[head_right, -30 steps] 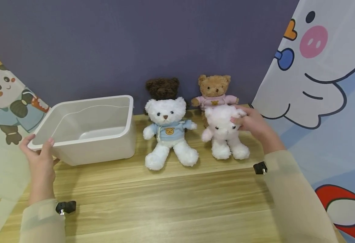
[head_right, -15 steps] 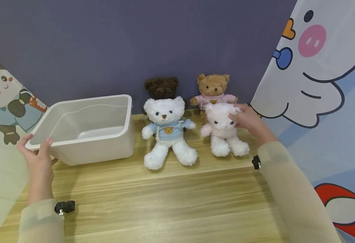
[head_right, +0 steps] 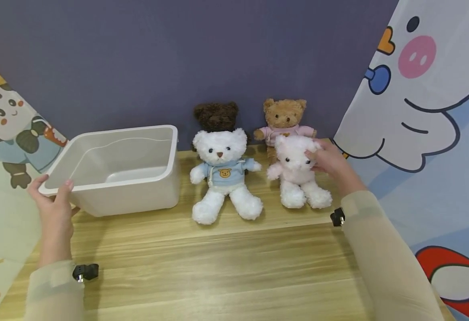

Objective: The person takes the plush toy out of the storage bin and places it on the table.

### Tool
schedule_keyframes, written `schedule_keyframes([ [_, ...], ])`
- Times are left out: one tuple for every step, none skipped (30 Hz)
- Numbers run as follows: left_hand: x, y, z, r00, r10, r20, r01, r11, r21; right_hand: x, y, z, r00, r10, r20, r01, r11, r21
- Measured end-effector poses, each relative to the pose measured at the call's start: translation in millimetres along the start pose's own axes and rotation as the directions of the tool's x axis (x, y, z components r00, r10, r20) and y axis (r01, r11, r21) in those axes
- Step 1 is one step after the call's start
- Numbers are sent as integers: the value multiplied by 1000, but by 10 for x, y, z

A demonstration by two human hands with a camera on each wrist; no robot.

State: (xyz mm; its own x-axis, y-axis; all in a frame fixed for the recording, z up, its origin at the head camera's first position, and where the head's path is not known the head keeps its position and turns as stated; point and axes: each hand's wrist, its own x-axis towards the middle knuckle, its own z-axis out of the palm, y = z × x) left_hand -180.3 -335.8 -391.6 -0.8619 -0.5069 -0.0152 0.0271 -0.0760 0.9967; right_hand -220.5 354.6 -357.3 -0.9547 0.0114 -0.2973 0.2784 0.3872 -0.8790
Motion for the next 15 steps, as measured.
schedule_keyframes([
  [12,1,-7,1000,-1,7,1,1000,10,-6,-2,-7,1000,-10,2,10,1000,-5],
  [22,2,-16,1000,-2,7,2,1000,30,-13,-4,-18,1000,-22,1,22,1000,-14],
  [29,4,-29,1000,-1,7,1,998,56,-21,-11,-30,999,-32,-3,32,999,-17],
  [35,12,-43,1000,-4,1,4,995,99,-31,-18,-45,999,-40,-6,40,999,-28],
  [39,25,-57,1000,-5,-4,6,986,164,-40,-28,-61,999,-44,-13,44,998,-43],
  [42,45,-69,1000,-8,-4,9,973,230,-50,-38,-79,999,-44,-21,43,997,-58],
  [46,69,-80,1000,-9,-4,9,953,304,-65,-44,-94,999,-40,-28,38,997,-71],
  [45,100,-82,1000,-4,1,4,922,386,-82,-51,-111,999,-32,-36,29,996,-84],
  [44,144,-78,1000,-7,20,-3,890,456,-104,-64,-126,999,-19,-43,14,996,-91],
  [38,201,-66,999,-10,45,-15,851,526,-127,-75,-142,999,-8,-53,3,995,-100],
  [26,262,-45,997,-8,77,-39,810,585,-152,-91,-153,998,1,-64,-8,994,-107],
  [8,336,-12,994,-8,111,-65,773,631,-181,-115,-160,997,9,-74,-18,993,-115],
  [-21,420,34,990,-3,139,-93,730,677,-213,-141,-162,996,10,-84,-20,992,-124],
  [-58,512,91,986,6,167,-125,690,713,-248,-174,-157,995,6,-97,-19,990,-139],
  [-98,610,156,981,10,193,-152,658,738,-284,-217,-139,994,-4,-111,-14,988,-156],
])
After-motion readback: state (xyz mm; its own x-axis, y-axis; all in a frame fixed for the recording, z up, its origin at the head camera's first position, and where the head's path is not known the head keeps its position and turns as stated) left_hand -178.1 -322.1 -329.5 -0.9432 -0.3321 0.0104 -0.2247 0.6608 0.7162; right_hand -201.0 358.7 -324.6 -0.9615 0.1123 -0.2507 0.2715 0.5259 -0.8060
